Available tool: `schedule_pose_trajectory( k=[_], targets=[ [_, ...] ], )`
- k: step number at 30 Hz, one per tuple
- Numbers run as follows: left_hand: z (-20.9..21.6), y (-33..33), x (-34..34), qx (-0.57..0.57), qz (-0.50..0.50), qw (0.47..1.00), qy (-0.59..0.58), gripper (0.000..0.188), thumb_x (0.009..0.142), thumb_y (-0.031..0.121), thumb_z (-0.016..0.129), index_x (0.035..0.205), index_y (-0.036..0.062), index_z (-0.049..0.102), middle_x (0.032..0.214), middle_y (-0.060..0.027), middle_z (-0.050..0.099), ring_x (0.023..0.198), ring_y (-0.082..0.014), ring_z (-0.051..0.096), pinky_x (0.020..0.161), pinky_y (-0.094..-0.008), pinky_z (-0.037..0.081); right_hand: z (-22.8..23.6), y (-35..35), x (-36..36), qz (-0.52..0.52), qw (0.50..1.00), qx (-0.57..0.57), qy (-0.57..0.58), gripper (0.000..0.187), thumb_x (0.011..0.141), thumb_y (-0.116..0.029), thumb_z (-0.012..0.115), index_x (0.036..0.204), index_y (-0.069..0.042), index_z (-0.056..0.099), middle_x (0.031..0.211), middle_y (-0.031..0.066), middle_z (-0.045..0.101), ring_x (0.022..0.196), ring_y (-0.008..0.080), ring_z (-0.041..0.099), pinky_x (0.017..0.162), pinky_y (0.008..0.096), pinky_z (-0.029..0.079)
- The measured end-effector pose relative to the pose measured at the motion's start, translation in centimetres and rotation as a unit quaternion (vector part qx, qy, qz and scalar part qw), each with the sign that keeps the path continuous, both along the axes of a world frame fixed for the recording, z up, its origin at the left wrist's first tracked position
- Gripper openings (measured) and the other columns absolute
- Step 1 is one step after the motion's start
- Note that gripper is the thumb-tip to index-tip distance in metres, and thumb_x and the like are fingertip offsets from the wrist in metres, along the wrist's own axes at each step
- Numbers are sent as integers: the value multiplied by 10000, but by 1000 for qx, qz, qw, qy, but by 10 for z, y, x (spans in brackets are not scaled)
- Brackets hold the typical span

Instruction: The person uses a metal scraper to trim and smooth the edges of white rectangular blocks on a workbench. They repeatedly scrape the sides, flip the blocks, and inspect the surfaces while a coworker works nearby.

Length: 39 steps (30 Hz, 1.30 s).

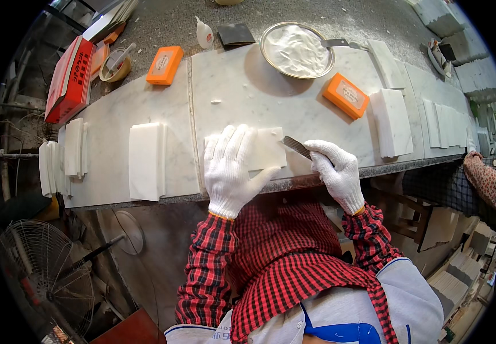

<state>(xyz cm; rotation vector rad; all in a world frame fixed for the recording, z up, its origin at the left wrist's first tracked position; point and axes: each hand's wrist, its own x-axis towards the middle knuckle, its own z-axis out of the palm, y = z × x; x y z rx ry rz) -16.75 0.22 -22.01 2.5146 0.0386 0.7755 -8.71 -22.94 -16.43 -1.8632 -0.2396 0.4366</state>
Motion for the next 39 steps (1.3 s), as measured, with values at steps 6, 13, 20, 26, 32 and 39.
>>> schedule_pose_trajectory(
  k=[6,13,20,26,32,39],
  targets=[
    [0,0,1,-9,-2,1000,4,801,716,464,937,1354,44,696,1371,-147,706,1351,-378,620,1175,-551,417,-14,2,1,65,947,-82,-303,259,975,15,704,1216,-38,783,955,138,781,775,224,749,712,336,588],
    [3,0,0,-3,0,1000,10,814,687,416,970,1358,46,693,1373,-167,705,1332,-388,633,1156,-556,442,-9,-1,3,25,972,-54,-227,252,984,0,699,1217,-37,786,954,121,780,754,206,728,707,329,581],
    [0,-1,-1,1,7,1000,8,824,694,442,967,1367,55,688,1384,-150,705,1340,-384,631,1163,-548,440,11,5,1,7,998,-55,-13,243,1020,-55,686,1242,-9,771,939,78,763,765,125,667,728,283,557],
    [-2,-1,-2,1,8,1000,17,835,714,469,945,1388,56,678,1412,-142,691,1372,-375,611,1185,-550,412,11,0,-9,81,950,-191,-233,250,964,-154,763,1208,-107,789,904,136,733,780,297,728,713,377,579],
    [-4,-1,-2,6,11,1000,19,825,722,488,920,1378,45,687,1412,-128,687,1391,-356,595,1190,-547,397,12,2,-7,77,926,-210,-303,235,949,-169,772,1183,-159,785,833,97,680,732,291,696,664,402,565],
    [-4,0,-1,0,5,1000,9,836,708,469,947,1380,49,683,1401,-147,694,1357,-382,615,1169,-559,422,1,12,-8,110,904,-212,-354,255,942,-145,749,1190,-198,778,790,53,660,703,277,683,614,395,546]
  ],
)
